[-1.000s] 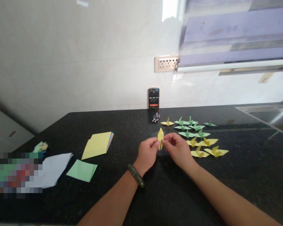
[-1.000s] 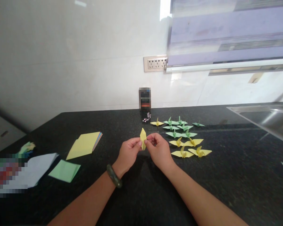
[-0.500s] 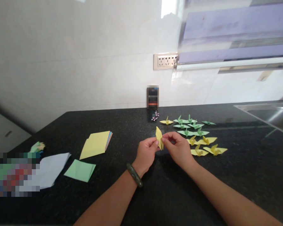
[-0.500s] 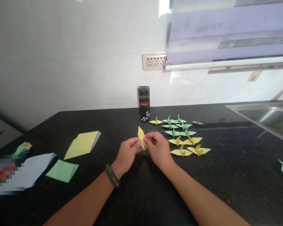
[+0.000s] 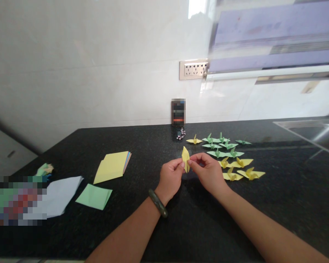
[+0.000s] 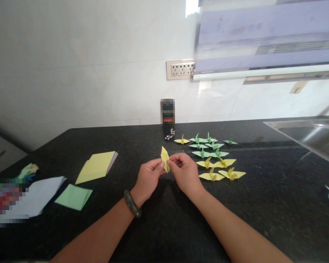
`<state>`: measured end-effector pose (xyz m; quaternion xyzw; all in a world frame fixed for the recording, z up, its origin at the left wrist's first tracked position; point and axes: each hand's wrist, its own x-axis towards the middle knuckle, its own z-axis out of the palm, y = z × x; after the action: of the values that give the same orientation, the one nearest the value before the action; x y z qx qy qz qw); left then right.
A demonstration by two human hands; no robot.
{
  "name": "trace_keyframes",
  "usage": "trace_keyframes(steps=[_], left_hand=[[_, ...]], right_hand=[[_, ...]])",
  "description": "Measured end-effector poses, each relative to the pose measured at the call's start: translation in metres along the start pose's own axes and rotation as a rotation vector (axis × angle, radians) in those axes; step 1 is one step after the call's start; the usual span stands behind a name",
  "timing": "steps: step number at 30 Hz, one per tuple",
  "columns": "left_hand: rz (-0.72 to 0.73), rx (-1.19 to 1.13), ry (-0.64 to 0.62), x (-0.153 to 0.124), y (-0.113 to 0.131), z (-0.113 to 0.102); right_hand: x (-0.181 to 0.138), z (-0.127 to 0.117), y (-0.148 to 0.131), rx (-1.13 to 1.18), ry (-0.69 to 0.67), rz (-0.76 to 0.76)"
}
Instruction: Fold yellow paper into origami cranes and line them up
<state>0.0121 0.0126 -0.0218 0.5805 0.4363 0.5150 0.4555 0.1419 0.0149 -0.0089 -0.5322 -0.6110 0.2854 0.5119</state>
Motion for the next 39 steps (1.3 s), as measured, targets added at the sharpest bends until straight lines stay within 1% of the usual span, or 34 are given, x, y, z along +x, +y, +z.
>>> trace_keyframes(steps=[8,21,28,31,34,39], left_hand=[[0.038,0.041,0.004,-0.0004,-0.0016,-0.0002],[0.04,0.095,-0.003,-0.0005,0.0002,-0.0009],[0.057,0.118,0.001,0.0001,-0.0001,-0.0014],[0.066,0.136,0.003,-0.0006,0.0026,-0.0015],[0.072,0.151,0.003,-0.0015,0.006,-0.0016],[0.074,0.175,0.015,-0.0025,0.0059,-0.0006]], right_hand=[[0.0001,0.0008,-0.0019,0.012,0.005,0.011],[0.0001,0.002,0.001,0.045,-0.002,0.023],[0.0002,-0.0022,-0.0046,-0.035,-0.013,0.005],[-0.0001,-0.0023,-0.0048,-0.019,-0.044,-0.007],[-0.0008,-0.0017,-0.004,-0.05,-0.087,-0.034],[-0.0019,-0.0007,-0.0044,-0.134,-0.039,-0.067]])
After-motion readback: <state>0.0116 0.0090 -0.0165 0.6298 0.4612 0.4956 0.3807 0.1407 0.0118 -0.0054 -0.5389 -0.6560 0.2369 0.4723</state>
